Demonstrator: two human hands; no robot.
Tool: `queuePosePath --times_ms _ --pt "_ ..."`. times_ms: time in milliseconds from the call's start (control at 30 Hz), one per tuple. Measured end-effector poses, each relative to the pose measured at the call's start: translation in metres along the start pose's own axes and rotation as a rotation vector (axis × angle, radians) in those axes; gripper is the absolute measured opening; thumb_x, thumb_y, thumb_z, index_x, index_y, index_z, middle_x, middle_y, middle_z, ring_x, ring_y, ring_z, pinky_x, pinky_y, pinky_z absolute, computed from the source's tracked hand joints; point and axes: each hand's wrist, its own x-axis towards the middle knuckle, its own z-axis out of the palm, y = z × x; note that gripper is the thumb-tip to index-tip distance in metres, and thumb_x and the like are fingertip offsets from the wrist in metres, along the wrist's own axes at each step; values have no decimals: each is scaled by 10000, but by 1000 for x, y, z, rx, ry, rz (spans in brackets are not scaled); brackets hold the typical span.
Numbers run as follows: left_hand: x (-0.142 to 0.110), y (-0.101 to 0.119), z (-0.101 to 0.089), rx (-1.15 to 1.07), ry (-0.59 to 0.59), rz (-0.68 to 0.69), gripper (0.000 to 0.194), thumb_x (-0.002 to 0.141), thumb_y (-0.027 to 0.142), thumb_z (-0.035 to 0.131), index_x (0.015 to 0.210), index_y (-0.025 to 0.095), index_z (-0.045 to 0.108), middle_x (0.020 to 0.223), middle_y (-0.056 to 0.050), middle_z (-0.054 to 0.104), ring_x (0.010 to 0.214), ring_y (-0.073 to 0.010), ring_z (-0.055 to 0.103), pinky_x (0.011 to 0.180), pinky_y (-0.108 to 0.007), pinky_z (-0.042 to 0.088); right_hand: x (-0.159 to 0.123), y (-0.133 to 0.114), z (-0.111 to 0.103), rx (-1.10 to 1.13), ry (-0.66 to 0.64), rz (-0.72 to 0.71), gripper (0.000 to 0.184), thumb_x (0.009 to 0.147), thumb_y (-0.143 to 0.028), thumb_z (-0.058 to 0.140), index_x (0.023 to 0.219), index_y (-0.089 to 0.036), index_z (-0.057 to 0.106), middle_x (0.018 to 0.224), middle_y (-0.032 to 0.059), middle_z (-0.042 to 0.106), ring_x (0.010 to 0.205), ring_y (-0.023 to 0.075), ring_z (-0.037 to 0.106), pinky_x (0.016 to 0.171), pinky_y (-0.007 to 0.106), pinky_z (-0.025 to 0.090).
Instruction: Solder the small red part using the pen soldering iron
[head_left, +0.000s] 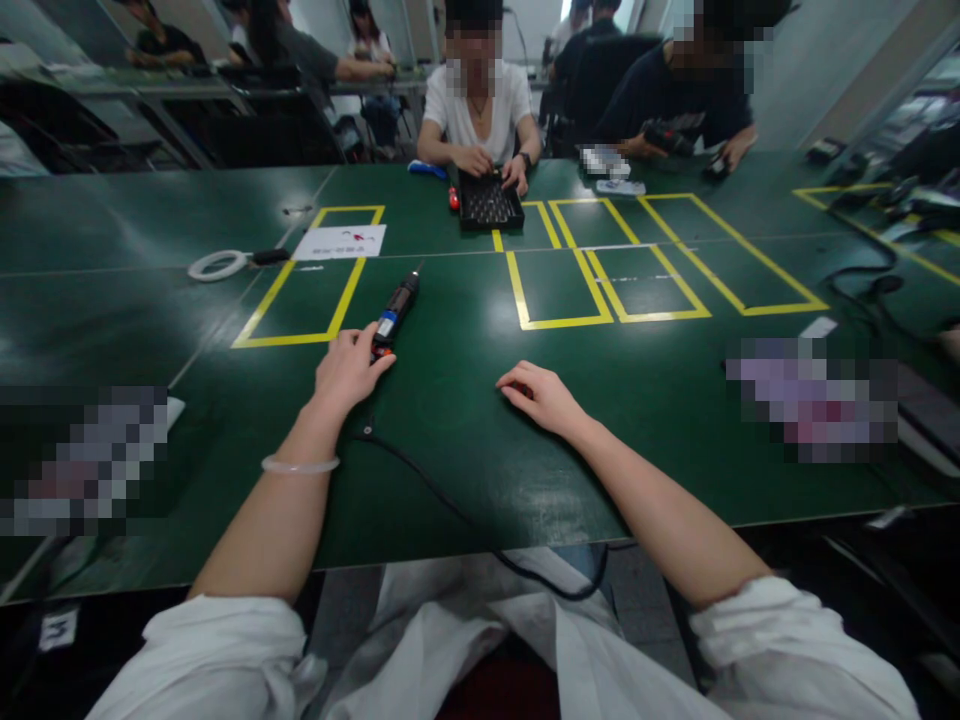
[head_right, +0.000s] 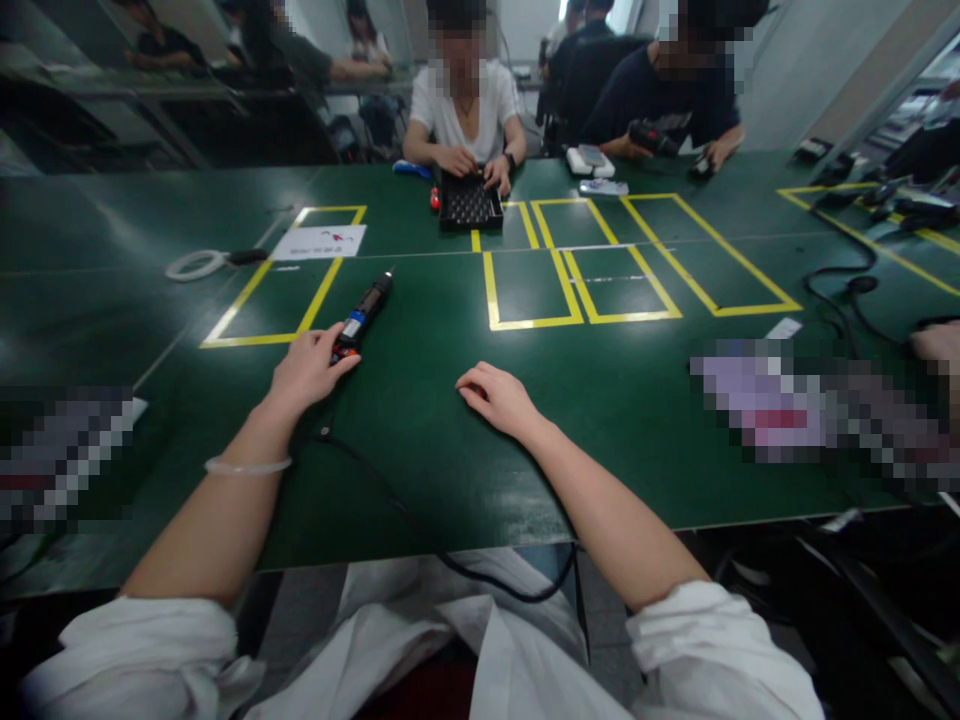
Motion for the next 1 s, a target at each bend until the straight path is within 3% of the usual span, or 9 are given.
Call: queuePosePath --times_ms 233,400,567,667,833,933,1000 --pt "9 -82 -11 104 12 -266 660 934 583 447 1486 225 386 1366 -168 474 1181 -362 501 928 -473 443 0 0 1 -16 -11 -2 127 937 -211 550 959 -188 674 905 46 619 765 154 573 714 270 432" --pt "5 -115 -14 182 30 -404 648 933 565 459 1470 207 400 1372 -168 506 1152 -346 517 949 -469 405 1 0 1 -23 -25 10 128 937 -209 556 957 -185 680 911 44 629 771 147 580 717 260 429" --pt "1 -116 -14 147 129 -419 665 871 532 570 1400 139 482 1298 -203 564 1090 -334 542 926 -437 406 0 0 2 -27 -26 4 125 932 -192 563 958 -182 684 892 37 627 770 142 573 723 253 424" --pt "2 -112 -13 33 172 -478 576 832 489 631 1271 121 563 1235 -183 594 1004 -307 561 866 -413 439 0 0 1 -25 -25 5 126 928 -189 565 961 -182 686 888 38 630 777 145 573 723 255 421" --pt "2 -113 -12 -7 192 -534 379 901 424 531 1127 134 624 1134 -151 614 931 -297 564 824 -442 457 0 0 1 -23 -26 1 128 926 -191 565 961 -186 688 881 37 626 775 148 570 720 259 418" --pt "3 -104 -11 -21 309 -510 340 915 375 518 1121 126 623 1112 -136 625 933 -279 568 855 -444 455 1 0 2 -25 -22 5 126 926 -197 567 957 -186 688 880 37 628 770 147 571 719 261 418" --pt "4 -88 -10 -120 401 -418 324 932 346 505 1138 118 609 1079 -116 644 932 -245 579 883 -415 455 1 0 2 -15 -25 9 125 923 -194 569 957 -183 689 884 40 634 771 149 573 715 264 420"
